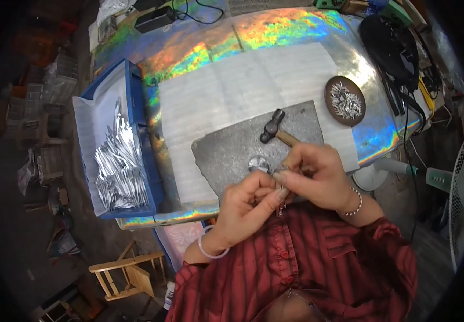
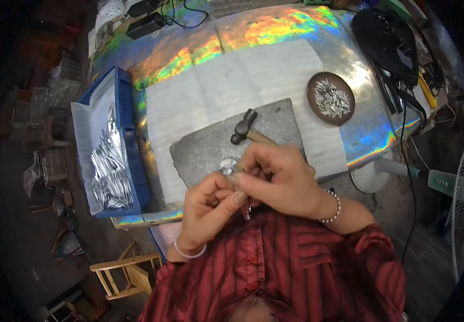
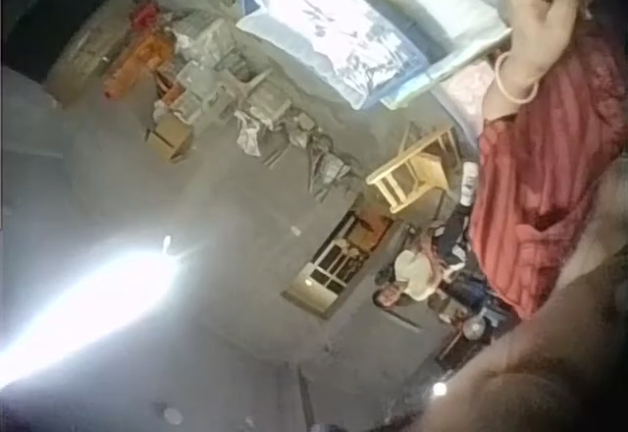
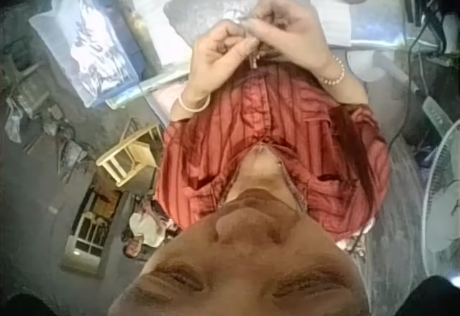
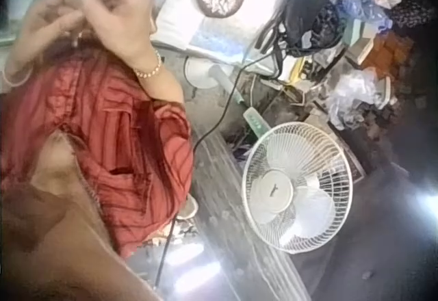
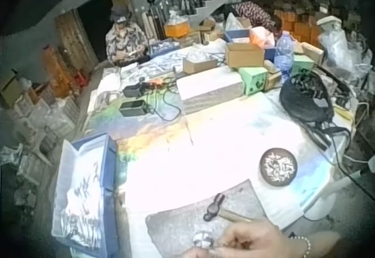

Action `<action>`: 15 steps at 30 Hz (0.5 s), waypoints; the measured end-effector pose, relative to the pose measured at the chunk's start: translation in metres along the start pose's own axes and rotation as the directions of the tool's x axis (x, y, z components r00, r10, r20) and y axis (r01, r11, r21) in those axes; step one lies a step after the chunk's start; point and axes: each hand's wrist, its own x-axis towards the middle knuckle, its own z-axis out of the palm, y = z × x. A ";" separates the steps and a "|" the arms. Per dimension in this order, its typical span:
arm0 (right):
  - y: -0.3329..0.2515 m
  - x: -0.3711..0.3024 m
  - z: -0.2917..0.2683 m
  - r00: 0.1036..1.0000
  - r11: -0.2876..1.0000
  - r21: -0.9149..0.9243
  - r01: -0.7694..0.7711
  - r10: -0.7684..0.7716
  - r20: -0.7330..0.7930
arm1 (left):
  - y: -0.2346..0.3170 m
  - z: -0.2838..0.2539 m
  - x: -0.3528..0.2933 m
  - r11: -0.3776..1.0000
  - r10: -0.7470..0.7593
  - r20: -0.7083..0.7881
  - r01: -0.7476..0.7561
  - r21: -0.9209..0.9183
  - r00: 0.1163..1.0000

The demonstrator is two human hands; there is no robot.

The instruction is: Assembling small metal components using a hammer and a punch-like tool on a stone block.

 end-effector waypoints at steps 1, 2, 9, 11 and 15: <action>-0.001 0.005 0.004 1.000 0.993 0.118 -0.028 0.028 0.001 | 0.002 -0.001 0.002 0.999 -0.029 0.013 0.029 -0.016 1.000; -0.003 0.010 0.003 0.993 0.982 0.154 -0.111 0.106 0.042 | 0.006 -0.004 0.004 0.996 -0.085 0.033 0.086 -0.034 0.996; 0.002 0.033 -0.010 0.957 0.893 0.343 -0.290 0.281 0.077 | 0.030 -0.010 0.031 0.944 -0.277 0.128 0.294 -0.147 0.952; 0.003 0.040 -0.012 0.953 0.851 0.432 -0.299 0.286 0.096 | 0.031 -0.012 0.039 0.943 -0.267 0.129 0.286 -0.168 0.955; 0.005 0.046 -0.017 0.948 0.833 0.456 -0.314 0.299 0.108 | 0.034 -0.013 0.046 0.934 -0.275 0.140 0.299 -0.198 0.951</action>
